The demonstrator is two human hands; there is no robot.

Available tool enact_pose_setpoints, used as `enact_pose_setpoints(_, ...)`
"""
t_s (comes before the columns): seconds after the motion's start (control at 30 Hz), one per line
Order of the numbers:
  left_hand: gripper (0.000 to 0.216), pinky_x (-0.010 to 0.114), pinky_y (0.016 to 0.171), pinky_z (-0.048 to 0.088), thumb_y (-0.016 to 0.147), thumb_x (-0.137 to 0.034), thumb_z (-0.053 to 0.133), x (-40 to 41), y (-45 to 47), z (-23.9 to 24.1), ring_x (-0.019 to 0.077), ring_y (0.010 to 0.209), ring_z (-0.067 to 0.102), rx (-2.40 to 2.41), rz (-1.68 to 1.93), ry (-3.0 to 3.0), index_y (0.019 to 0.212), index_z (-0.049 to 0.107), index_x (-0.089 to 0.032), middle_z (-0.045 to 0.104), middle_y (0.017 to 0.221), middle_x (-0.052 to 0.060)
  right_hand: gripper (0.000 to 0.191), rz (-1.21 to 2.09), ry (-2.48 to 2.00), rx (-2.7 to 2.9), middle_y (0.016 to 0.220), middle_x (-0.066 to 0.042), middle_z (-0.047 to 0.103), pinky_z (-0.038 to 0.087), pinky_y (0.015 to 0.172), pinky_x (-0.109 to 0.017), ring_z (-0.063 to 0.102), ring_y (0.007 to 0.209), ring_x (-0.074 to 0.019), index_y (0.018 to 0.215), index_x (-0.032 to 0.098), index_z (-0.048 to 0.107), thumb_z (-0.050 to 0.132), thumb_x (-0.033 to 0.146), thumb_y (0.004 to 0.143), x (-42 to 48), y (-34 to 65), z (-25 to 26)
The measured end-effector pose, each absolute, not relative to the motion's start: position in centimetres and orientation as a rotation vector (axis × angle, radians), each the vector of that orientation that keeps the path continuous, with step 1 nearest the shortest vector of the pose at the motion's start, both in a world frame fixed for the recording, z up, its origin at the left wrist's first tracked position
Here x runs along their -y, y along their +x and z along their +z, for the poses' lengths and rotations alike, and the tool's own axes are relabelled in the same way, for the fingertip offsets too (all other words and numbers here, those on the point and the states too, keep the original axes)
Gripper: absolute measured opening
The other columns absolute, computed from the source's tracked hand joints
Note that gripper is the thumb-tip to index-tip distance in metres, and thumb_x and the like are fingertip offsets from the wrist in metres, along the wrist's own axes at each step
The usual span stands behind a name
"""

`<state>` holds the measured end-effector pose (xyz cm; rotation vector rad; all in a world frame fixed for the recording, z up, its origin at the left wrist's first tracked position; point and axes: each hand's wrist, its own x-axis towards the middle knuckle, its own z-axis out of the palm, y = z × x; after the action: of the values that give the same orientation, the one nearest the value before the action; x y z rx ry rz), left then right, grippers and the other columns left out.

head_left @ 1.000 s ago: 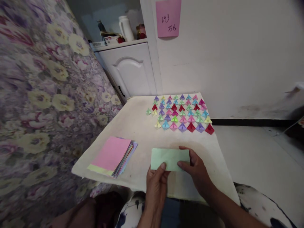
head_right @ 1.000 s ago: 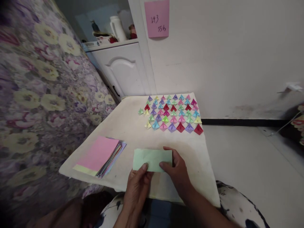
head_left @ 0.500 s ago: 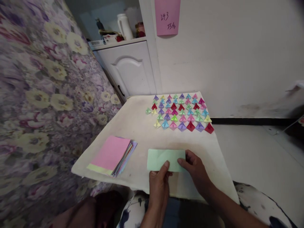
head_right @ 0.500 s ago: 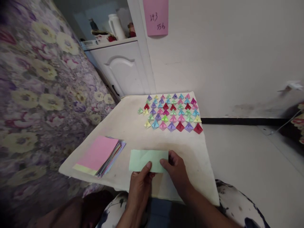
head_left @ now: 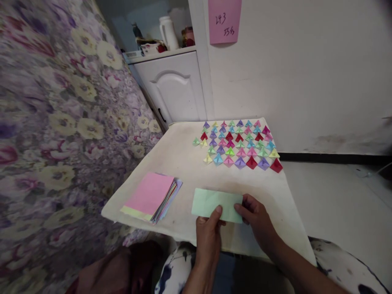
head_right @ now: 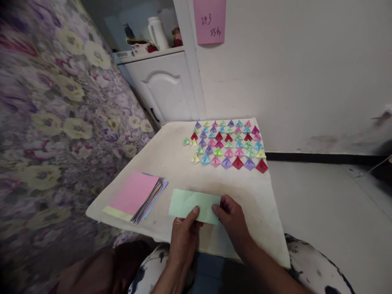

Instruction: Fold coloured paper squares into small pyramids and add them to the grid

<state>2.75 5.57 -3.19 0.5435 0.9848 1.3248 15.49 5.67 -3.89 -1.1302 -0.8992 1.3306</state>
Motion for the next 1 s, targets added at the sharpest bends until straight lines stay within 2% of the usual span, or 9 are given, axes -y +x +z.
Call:
enact_pose_setpoints(0.27,0.013,0.021,0.054,0.039,0.074,-0.020,0.065,-5.8,2.4,-3.3,0.0106,0.059,0.056,-0.940,1.340,0.599,0.084,0.063,-0.012,0.064,0.071,0.002,0.018,1.406,-1.134,0.905,0.051,0.009,0.040,0.024,0.039,-0.019,0.032,0.042,-0.0062,0.070,0.018,0.048,0.061,0.031,0.073,-5.2,14.8,-3.9)
enact_pose_setpoints(0.47,0.015,0.022,0.052,0.040,0.078,-0.025,0.060,-5.9,2.2,-3.1,0.0108,0.057,0.056,-0.896,1.311,0.603,0.079,0.063,-0.010,0.065,0.068,0.003,0.018,1.380,-1.125,0.934,0.050,0.009,0.042,0.028,0.038,-0.019,0.034,0.039,-0.0053,0.070,0.018,0.048,0.060,0.030,0.076,-5.3,15.0,-3.8)
enact_pose_setpoints(0.6,0.019,0.024,0.054,0.044,0.079,-0.028,0.060,-5.8,2.4,-2.5,0.0141,0.061,0.060,-0.877,1.288,0.598,0.085,0.063,-0.010,0.067,0.075,0.005,0.018,1.362,-1.140,0.969,0.050,0.009,0.042,0.029,0.038,-0.019,0.036,0.039,-0.0055,0.069,0.018,0.047,0.059,0.029,0.076,-5.2,15.1,-3.5)
enact_pose_setpoints(0.8,0.027,0.026,0.062,0.049,0.074,-0.017,0.065,-5.6,2.6,-2.1,0.0180,0.073,0.064,-0.903,1.305,0.563,0.100,0.060,-0.015,0.068,0.084,0.004,0.015,1.351,-1.149,1.040,0.054,0.008,0.044,0.035,0.039,-0.019,0.042,0.041,-0.0062,0.072,0.017,0.049,0.059,0.028,0.077,-4.9,14.9,-3.3)
enact_pose_setpoints(0.9,0.034,0.027,0.065,0.050,0.075,-0.016,0.064,-5.7,2.5,-2.1,0.0188,0.077,0.065,-0.895,1.318,0.543,0.108,0.058,-0.016,0.069,0.087,0.005,0.012,1.340,-1.103,1.070,0.056,0.007,0.045,0.038,0.041,-0.019,0.045,0.042,-0.0067,0.081,0.018,0.051,0.054,0.030,0.081,-4.7,15.0,-3.0)
enact_pose_setpoints(1.0,0.042,0.025,0.062,0.050,0.074,-0.016,0.065,-5.9,2.3,-2.1,0.0182,0.076,0.065,-0.888,1.327,0.512,0.115,0.055,-0.017,0.069,0.090,0.005,0.023,1.253,-1.081,1.089,0.071,0.004,0.050,0.042,0.044,-0.022,0.050,0.044,-0.0071,0.106,0.021,0.048,0.047,0.030,0.085,-4.5,15.6,-2.7)
